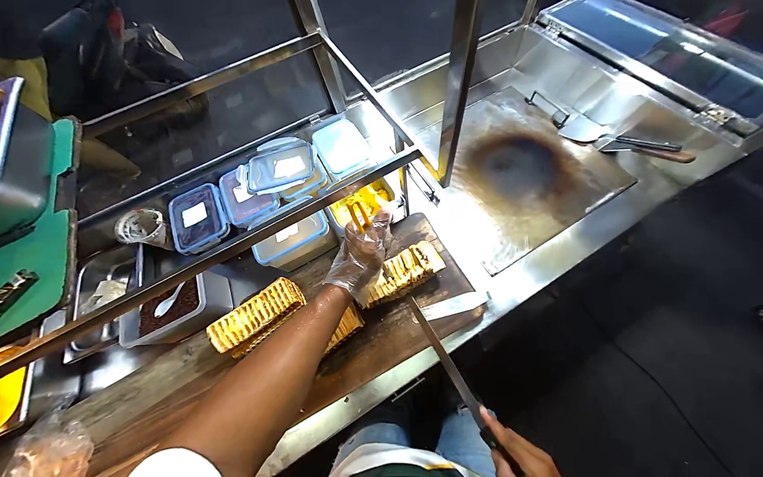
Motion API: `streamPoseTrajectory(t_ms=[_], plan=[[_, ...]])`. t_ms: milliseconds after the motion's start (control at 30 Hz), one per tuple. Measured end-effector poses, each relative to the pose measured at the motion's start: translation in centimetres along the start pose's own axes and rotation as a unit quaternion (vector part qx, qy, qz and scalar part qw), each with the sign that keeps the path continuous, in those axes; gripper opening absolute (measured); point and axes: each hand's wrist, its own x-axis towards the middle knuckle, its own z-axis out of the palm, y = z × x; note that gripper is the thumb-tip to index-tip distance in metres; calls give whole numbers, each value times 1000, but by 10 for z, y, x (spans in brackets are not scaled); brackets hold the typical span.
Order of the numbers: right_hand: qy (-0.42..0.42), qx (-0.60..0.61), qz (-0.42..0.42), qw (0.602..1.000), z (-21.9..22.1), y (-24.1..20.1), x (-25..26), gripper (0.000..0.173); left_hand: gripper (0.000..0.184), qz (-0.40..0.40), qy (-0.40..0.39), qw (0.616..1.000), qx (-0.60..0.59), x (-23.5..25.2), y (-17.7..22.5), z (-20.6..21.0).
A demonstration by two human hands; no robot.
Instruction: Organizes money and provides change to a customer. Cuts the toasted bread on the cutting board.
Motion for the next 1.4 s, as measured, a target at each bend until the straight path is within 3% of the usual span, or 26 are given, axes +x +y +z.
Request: streamPoseTrajectory(t_ms=[133,200,300,433,533,633,700,800,933,1000,1133,1167,1267,1333,1400], plan=[[-14,191,102,976,12,-12,41,56,33,-78,-33,996,8,1,16,0],[-9,128,76,989,10,-14,42,56,28,-75,-40,996,-19,-1,50,7],[12,-46,-12,999,4,-34,31,57,34,6,-63,996,-70,-16,105,11],[0,-130,-33,991,11,-62,53,61,36,-14,-20,997,-69,-12,79,1],[19,-165,-28,986,35,-71,108,62,35,-43,16,997,-58,-10,53,1],[-94,-210,76,970,40,-93,168,59,30,-57,13,998,-6,-10,28,-5],[-91,-225,81,967,43,-92,159,62,25,-62,5,998,24,-11,15,-10],[-9,-224,29,974,43,-78,114,63,29,-54,18,998,37,-9,9,-12],[-102,-213,80,968,59,-78,177,62,27,-37,19,999,15,-11,5,-11],[-111,-219,85,966,64,-76,185,65,23,-29,10,999,13,-13,3,-12],[9,-214,13,977,59,-62,105,64,25,-23,0,1000,-15,-10,3,-14],[9,-218,10,976,63,-59,111,64,25,-24,4,1000,-18,-11,4,-14],[-95,-217,80,968,80,-63,187,65,25,-10,-5,1000,8,-15,1,-12],[-89,-226,82,967,87,-59,200,64,28,2,-12,998,58,-16,1,-11],[-31,-230,51,971,87,-41,146,66,29,4,-18,997,71,-17,0,-14]])
